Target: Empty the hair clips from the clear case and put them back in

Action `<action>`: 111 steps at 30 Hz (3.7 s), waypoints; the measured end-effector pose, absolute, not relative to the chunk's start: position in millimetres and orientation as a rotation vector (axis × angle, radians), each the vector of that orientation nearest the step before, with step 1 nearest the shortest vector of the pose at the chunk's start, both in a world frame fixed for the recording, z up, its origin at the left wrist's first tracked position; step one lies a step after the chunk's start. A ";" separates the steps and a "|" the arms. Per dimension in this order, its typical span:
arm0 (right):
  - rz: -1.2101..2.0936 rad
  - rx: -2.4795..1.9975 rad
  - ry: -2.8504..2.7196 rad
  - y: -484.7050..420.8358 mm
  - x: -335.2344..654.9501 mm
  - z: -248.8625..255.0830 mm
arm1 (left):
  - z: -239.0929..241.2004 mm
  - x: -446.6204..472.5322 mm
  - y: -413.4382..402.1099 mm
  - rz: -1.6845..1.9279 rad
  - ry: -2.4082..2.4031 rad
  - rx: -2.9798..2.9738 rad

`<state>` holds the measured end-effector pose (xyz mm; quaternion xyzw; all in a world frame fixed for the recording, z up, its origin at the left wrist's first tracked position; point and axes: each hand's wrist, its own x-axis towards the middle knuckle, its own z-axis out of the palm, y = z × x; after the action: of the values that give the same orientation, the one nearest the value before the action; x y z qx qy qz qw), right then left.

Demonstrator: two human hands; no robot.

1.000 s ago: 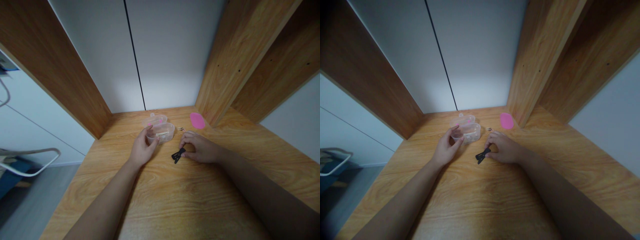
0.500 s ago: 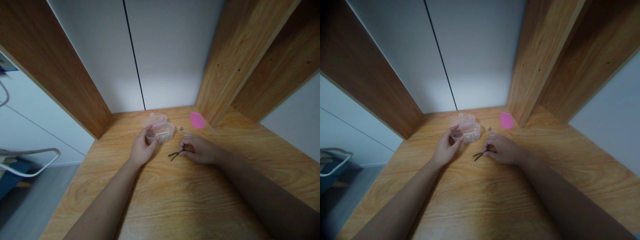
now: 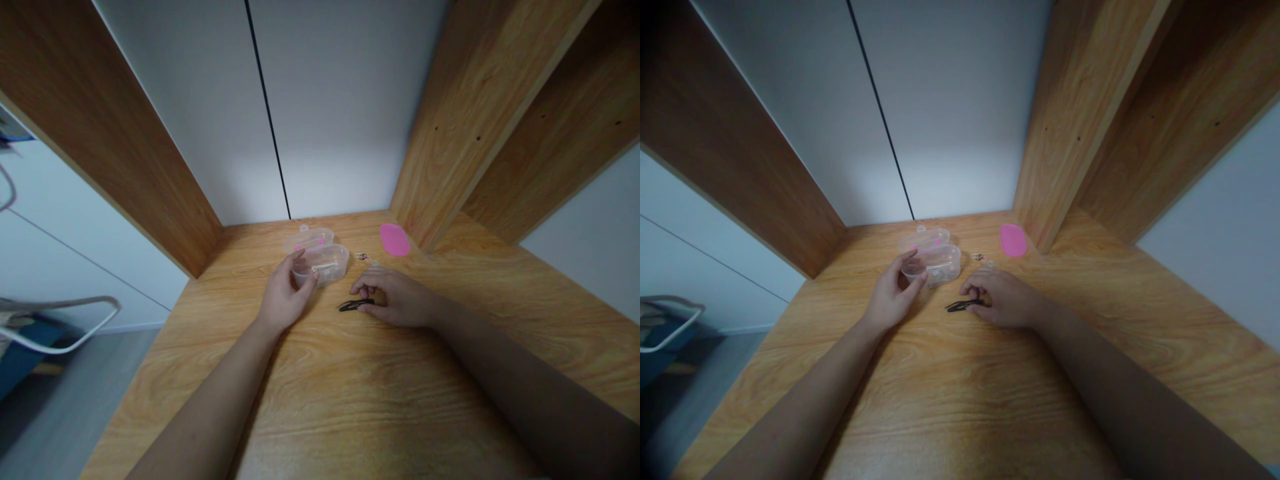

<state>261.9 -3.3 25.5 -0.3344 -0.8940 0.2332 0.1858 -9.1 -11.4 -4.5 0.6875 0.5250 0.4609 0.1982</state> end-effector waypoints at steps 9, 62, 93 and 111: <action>0.595 -0.837 -2.561 -2.5 260.8 27.5 | -2.8 -8.1 -11.4 1.289 1.471 1.918; -0.043 -0.921 -2.057 3.8 261.4 31.1 | 8.1 -6.7 -21.0 1.113 1.155 2.133; -0.257 -1.932 -2.038 29.1 292.6 11.0 | 3.4 -4.9 -18.7 1.176 1.195 2.191; 0.065 -0.870 -2.075 4.5 262.0 29.1 | -1.4 -5.6 -18.7 1.175 1.215 1.972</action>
<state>262.0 4.5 29.1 -0.3487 -0.8319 0.0259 0.4308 -5.6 -18.7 -1.4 0.7313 0.4505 0.4357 0.2691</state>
